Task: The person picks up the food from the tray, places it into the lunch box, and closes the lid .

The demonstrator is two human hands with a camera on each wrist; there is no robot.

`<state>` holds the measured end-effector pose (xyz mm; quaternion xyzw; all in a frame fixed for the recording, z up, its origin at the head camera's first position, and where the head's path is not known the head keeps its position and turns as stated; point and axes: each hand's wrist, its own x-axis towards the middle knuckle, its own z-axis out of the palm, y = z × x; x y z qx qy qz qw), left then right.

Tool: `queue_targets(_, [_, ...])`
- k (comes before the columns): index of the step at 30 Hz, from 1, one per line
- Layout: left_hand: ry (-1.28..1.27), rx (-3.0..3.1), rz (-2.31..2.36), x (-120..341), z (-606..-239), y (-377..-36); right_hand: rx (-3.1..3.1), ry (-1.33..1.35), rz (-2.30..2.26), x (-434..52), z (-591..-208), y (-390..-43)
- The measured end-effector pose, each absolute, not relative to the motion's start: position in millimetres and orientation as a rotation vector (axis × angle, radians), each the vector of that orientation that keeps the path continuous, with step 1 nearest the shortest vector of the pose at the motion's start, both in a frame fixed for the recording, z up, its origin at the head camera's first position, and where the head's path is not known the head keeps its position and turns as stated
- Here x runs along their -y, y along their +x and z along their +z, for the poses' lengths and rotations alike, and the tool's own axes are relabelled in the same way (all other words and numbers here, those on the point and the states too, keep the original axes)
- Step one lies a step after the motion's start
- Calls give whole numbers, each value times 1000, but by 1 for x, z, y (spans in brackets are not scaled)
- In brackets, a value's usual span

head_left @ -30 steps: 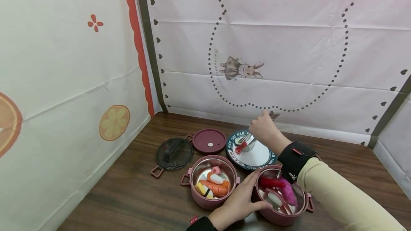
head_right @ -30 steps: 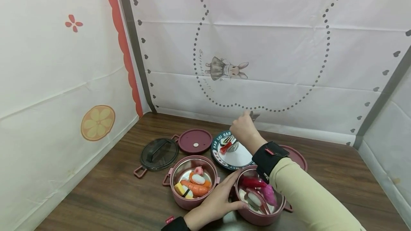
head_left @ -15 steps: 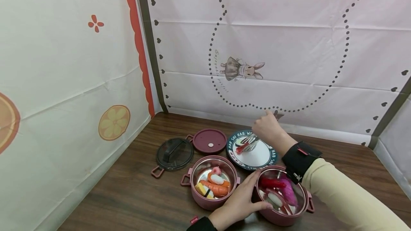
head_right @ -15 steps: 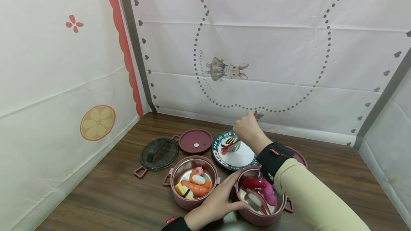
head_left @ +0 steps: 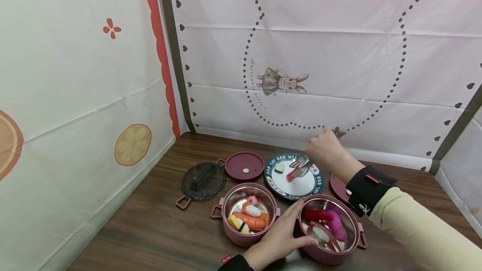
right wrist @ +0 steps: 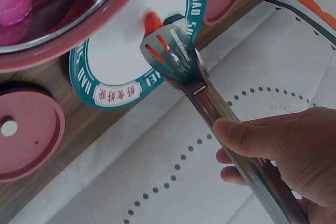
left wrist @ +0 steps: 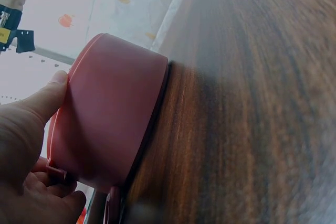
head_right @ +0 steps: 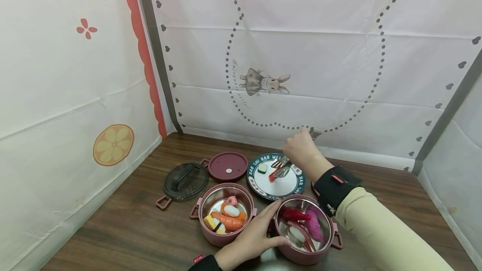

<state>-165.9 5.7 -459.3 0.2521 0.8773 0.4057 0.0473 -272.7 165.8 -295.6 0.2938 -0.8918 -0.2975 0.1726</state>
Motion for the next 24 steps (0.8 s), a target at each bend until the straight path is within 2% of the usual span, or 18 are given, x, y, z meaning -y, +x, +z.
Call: queue_targets(24, [778, -2687, 1241, -6, -461, -166, 2440, 870, -641, -209, -252, -231])
